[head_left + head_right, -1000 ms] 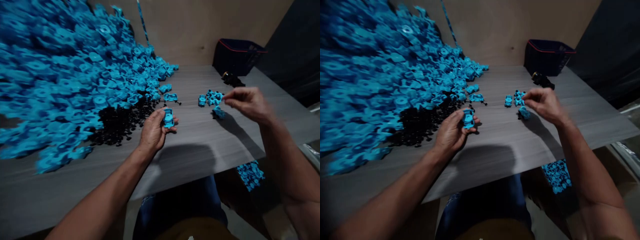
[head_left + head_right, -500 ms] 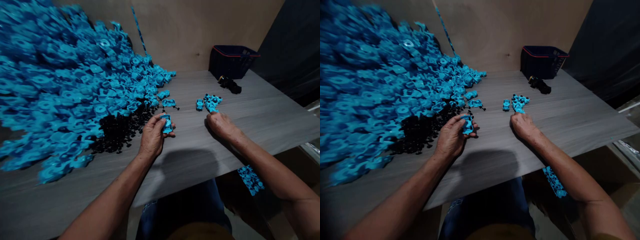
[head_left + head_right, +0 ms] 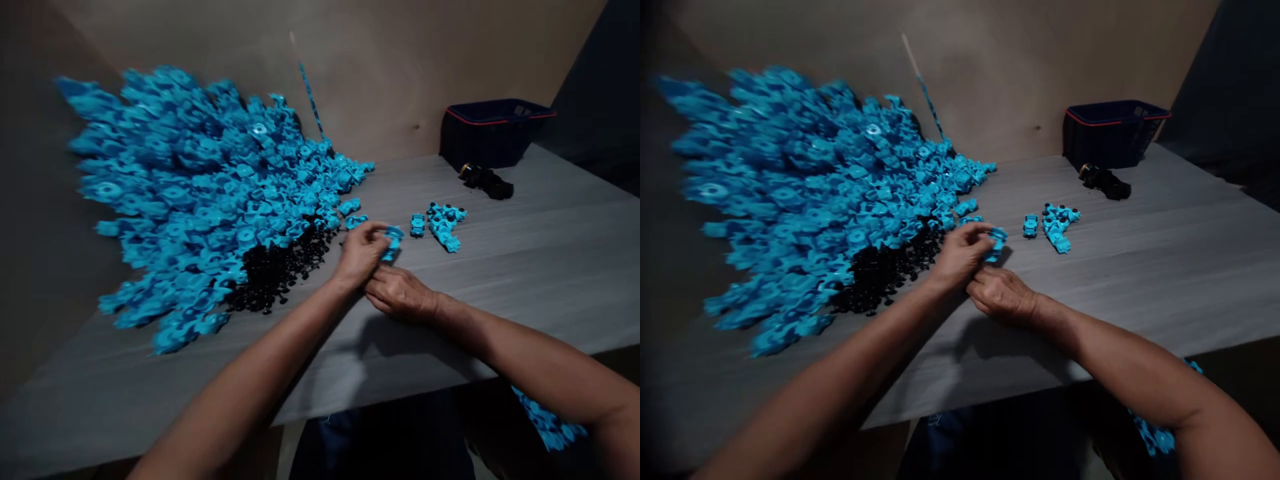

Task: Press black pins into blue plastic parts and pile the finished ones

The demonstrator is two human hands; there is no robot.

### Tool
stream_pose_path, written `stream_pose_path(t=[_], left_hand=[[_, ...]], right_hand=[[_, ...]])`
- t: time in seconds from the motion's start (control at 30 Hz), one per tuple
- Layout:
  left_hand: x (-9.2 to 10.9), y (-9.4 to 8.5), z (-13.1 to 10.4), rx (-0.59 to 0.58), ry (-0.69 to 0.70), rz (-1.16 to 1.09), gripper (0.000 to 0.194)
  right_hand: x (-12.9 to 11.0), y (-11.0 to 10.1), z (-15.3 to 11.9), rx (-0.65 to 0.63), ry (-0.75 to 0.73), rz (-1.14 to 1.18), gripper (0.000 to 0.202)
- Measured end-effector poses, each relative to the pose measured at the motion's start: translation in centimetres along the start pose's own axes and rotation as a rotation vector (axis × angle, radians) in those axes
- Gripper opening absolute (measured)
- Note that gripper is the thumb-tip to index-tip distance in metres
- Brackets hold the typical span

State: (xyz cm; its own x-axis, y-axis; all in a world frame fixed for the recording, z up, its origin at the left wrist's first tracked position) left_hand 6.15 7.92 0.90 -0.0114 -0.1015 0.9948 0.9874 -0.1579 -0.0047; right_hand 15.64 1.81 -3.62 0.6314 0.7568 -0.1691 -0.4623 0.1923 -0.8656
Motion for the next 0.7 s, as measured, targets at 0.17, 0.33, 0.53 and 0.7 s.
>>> stream_pose_path(t=[0.17,0.33,0.53,0.7], left_hand=[[-0.7,2.3,2.5,-0.205,-0.121,0.060,0.030],[0.9,-3.6,6.6,0.013,0.288,0.475,0.037],[-0.8,-5.2,10.1,-0.076,0.276,0.665,0.031],[0.5,-5.5,8.3,0.052,0.360,0.574,0.021]], right_hand=[[0.5,0.2,-0.3,-0.010,0.072,-0.013,0.018],[0.3,-0.2,0.4,-0.039,0.042,0.003,0.017],[0.8,-0.2,0.6,-0.036,0.073,0.068,0.019],[1.5,-0.5,0.5,0.104,0.182,0.284,0.008]])
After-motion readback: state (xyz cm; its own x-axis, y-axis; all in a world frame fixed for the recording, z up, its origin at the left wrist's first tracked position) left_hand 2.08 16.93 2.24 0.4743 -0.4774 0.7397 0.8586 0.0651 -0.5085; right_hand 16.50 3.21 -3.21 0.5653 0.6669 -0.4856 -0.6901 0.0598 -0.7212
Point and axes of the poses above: each hand's wrist, its own z-axis towards the middle knuckle, its own y-axis out of the palm, x = y × z, the point moved 2 cm from there along z, towards the middle knuckle, and after that the axes turned 2 degrees about x, right-handed, at the moved point
